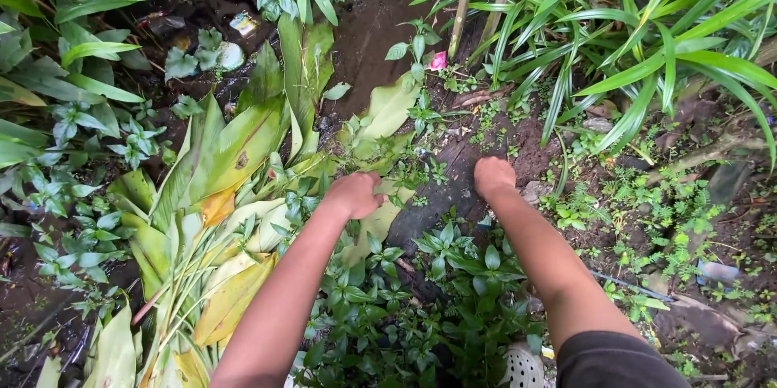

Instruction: The person repeatedly pulls small weeds and grass from the ground by hand in a garden area. They gather the removed plants into a growing pile on the ground. The task continues throughout the clip with no tools used.

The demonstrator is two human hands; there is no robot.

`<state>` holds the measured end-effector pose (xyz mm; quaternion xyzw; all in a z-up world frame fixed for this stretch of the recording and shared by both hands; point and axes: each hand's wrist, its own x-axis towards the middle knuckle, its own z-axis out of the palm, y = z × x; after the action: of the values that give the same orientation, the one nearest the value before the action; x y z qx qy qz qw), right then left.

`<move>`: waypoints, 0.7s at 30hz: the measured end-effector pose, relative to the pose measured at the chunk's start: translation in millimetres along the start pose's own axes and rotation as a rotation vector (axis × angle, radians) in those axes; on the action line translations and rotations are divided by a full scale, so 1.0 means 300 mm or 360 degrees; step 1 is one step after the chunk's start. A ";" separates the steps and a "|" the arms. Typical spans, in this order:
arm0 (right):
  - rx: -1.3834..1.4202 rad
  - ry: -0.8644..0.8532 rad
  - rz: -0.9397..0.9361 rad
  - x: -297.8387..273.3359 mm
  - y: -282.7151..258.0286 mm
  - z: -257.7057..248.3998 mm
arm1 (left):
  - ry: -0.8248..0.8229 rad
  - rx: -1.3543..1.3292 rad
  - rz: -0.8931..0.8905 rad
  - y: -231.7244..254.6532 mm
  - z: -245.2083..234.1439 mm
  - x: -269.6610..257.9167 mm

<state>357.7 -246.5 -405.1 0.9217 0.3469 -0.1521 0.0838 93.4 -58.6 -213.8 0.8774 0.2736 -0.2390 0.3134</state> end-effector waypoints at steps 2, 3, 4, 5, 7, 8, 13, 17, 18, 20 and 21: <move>0.0204 -0.0094 0.0034 0.003 -0.047 -0.015 | 0.0015 -0.0025 -0.0008 0.017 -0.013 -0.018; 0.0408 -0.0184 0.0066 0.004 -0.069 -0.022 | 0.0033 -0.0050 -0.0018 0.026 -0.019 -0.026; 0.0413 -0.0191 0.0069 -0.024 -0.139 -0.090 | 0.0025 -0.0046 -0.0019 0.032 -0.025 -0.033; 0.0578 -0.0196 -0.0128 -0.049 -0.206 -0.157 | 0.0032 -0.0066 -0.0024 0.038 -0.031 -0.038; 0.0766 -0.0223 -0.0303 -0.100 -0.320 -0.222 | 0.0001 -0.0069 -0.0031 0.046 -0.036 -0.058; 0.1142 -0.0177 -0.0520 -0.114 -0.364 -0.237 | 0.0014 -0.0111 -0.0058 0.050 -0.040 -0.074; 0.1276 -0.0066 -0.0596 -0.095 -0.338 -0.400 | 0.0022 -0.0119 -0.0100 0.058 -0.079 -0.163; 0.0114 0.0223 -0.0223 -0.012 -0.129 -0.409 | 0.0024 -0.0106 -0.0209 0.079 -0.123 -0.245; -0.0221 0.0232 -0.0127 0.017 -0.078 -0.395 | 0.0002 -0.0112 -0.0253 0.080 -0.127 -0.257; -0.0172 0.0171 -0.0157 0.113 -0.003 -0.315 | -0.0017 -0.0062 -0.0276 0.021 -0.086 -0.235; -0.0126 0.0101 -0.0169 0.161 0.033 -0.269 | -0.0051 -0.0006 -0.0285 -0.009 -0.061 -0.224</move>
<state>416.8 -203.3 -345.3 0.9023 0.4035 -0.1132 0.1008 46.8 -66.7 -162.5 0.8449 0.3464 -0.2794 0.2968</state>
